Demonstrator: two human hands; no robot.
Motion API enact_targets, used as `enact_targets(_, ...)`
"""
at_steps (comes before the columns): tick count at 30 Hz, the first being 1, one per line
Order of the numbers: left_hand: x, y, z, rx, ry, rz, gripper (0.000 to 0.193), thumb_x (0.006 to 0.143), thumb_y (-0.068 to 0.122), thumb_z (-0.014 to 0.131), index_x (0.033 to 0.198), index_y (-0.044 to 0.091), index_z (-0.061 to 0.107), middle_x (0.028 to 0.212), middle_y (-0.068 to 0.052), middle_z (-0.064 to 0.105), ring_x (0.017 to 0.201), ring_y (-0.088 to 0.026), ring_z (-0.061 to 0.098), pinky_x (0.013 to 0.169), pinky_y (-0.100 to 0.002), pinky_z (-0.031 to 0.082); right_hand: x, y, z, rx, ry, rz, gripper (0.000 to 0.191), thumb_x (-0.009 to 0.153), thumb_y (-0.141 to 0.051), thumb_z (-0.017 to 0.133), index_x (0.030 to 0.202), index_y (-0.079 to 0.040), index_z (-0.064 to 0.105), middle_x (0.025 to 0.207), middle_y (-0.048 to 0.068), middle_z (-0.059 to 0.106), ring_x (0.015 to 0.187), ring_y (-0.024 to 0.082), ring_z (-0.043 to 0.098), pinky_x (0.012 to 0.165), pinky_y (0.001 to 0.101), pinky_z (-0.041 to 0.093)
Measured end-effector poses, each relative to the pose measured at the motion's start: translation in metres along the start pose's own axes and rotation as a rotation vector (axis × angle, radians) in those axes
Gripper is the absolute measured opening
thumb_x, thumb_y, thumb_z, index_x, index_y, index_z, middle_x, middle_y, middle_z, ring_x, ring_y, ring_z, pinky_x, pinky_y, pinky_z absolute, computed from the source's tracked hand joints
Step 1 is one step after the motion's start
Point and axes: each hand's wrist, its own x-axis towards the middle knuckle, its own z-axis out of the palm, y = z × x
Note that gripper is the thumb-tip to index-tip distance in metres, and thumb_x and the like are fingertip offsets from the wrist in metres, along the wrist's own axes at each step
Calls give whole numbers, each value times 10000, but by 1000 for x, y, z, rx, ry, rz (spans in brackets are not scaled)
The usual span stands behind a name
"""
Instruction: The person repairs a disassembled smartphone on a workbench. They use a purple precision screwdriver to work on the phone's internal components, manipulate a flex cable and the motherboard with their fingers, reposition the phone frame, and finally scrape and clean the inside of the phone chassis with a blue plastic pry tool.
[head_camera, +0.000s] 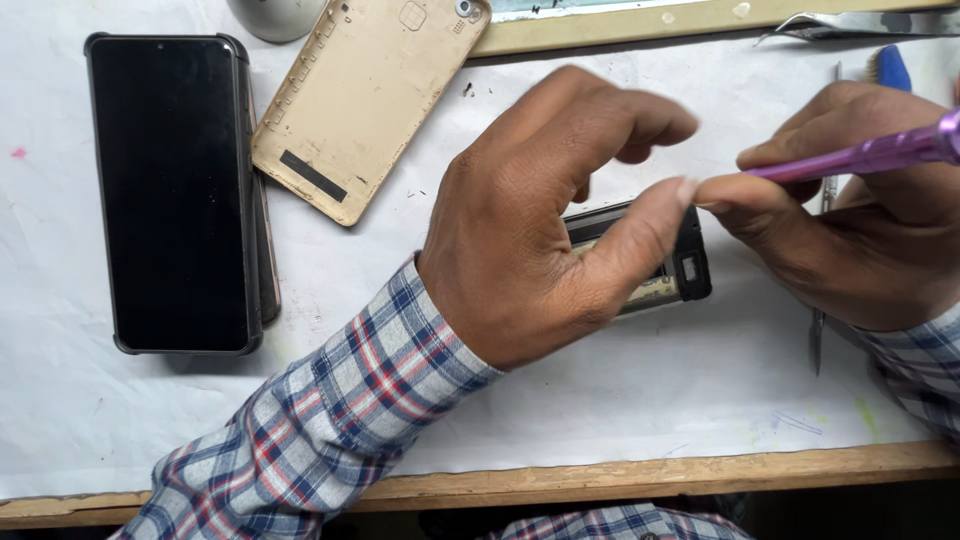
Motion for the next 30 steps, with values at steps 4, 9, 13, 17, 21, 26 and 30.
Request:
enact_targets(4, 6, 14, 8, -36, 20, 21, 311, 1007, 295, 772, 1220, 94, 669, 1111, -26, 688, 923, -105, 723, 710, -230, 577, -2, -8, 4, 77, 40, 114, 339, 898, -55, 835, 1146, 10, 614, 899, 63, 610, 673, 110, 626, 545, 224, 450)
enact_targets(9, 12, 15, 26, -14, 54, 139, 236, 1038, 283, 771, 1196, 140, 668, 1063, 17, 657, 914, -63, 710, 755, -199, 584, 1, -12, 4, 356, 16, 223, 447, 868, -97, 823, 1228, 6, 579, 986, 71, 639, 762, 122, 646, 620, 227, 491)
enact_targets(13, 12, 9, 35, -24, 81, 106, 151, 1050, 235, 761, 1138, 148, 675, 1012, 35, 655, 888, -53, 709, 747, -192, 584, 0, -15, -1, 115, -49, 155, 516, 856, -104, 810, 1274, 35, 542, 1023, 114, 643, 800, 154, 656, 646, 254, 508)
enact_targets(17, 11, -4, 39, -36, 83, 135, 130, 1059, 203, 750, 1138, 140, 668, 1020, 43, 665, 914, -35, 728, 768, -179, 603, 0, -13, -11, -84, -136, 99, 585, 843, -110, 796, 1320, 64, 504, 1060, 158, 647, 838, 187, 666, 672, 280, 525)
enact_targets(21, 11, -15, 41, -58, 66, 168, 115, 1068, 179, 731, 1149, 127, 670, 1022, 37, 668, 908, -38, 722, 747, -184, 590, -6, -17, -24, -302, -158, 208, 671, 853, -154, 783, 1393, 74, 455, 1075, 200, 631, 834, 208, 632, 723, 303, 528)
enact_targets(26, 14, -20, 40, -121, 19, 176, 131, 1098, 205, 747, 1151, 108, 676, 998, 26, 664, 874, -48, 712, 733, -198, 594, 0, -9, -36, -446, -414, 310, 461, 888, -157, 744, 1283, 8, 574, 1006, 145, 658, 778, 186, 625, 671, 301, 528)
enact_targets(30, 19, -23, 37, -77, 1, 199, 165, 1042, 217, 759, 1112, 84, 693, 933, -6, 659, 835, -98, 688, 731, -259, 585, 21, 2, -33, -457, -509, 250, 305, 915, -159, 713, 1196, -45, 670, 951, 101, 680, 733, 168, 620, 629, 300, 528)
